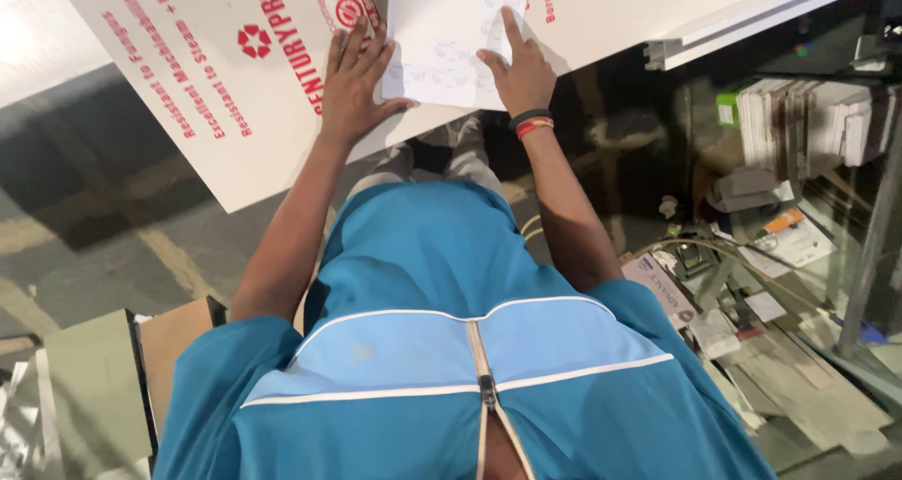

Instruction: The person aligns a printed paper on a large white sheet, repeatedly adjusting its position. Another person writes on the sheet while the person holds the paper in place. The person then removes the sheet from the table.

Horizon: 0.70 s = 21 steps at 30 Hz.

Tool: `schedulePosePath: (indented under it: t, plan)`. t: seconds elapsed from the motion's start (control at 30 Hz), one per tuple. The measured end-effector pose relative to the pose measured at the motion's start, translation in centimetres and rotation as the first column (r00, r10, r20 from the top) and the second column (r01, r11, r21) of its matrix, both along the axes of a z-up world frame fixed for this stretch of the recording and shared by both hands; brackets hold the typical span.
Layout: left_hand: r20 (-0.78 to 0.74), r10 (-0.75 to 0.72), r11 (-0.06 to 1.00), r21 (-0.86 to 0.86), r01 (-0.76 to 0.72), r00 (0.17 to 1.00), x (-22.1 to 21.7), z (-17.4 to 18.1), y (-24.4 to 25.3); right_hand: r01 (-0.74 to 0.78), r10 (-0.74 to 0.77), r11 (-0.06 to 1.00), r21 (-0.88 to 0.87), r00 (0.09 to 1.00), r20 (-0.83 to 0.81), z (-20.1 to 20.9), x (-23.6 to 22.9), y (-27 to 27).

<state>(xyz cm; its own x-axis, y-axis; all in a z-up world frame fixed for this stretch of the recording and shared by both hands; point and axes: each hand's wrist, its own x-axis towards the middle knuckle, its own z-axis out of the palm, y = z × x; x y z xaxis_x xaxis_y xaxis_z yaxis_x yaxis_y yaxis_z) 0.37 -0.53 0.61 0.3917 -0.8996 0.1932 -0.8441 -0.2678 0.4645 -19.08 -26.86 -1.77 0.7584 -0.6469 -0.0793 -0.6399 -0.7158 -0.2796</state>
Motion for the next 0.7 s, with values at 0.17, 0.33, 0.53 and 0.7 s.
schedulePosePath:
  t: [0.17,0.33,0.53,0.7]
  plan:
    - [0.004,0.006,1.0,-0.011,-0.005,1.0,0.0,0.7,-0.2,0.017,-0.016,0.999,-0.03,1.0,0.012,1.3,0.6,0.5]
    - [-0.017,0.014,1.0,-0.015,-0.014,1.0,0.0,0.5,0.1,0.06,-0.06,0.998,0.033,0.998,0.005,1.4,1.2,0.5]
    - [-0.152,0.013,0.999,-0.049,-0.021,0.988,0.1,-0.7,-0.5,-0.071,0.06,0.997,0.033,0.961,0.269,2.1,0.4,0.7]
    - [-0.143,0.013,0.999,-0.05,-0.02,0.99,0.1,-1.2,0.1,-0.074,0.054,0.994,0.083,0.974,0.22,3.6,1.0,1.2]
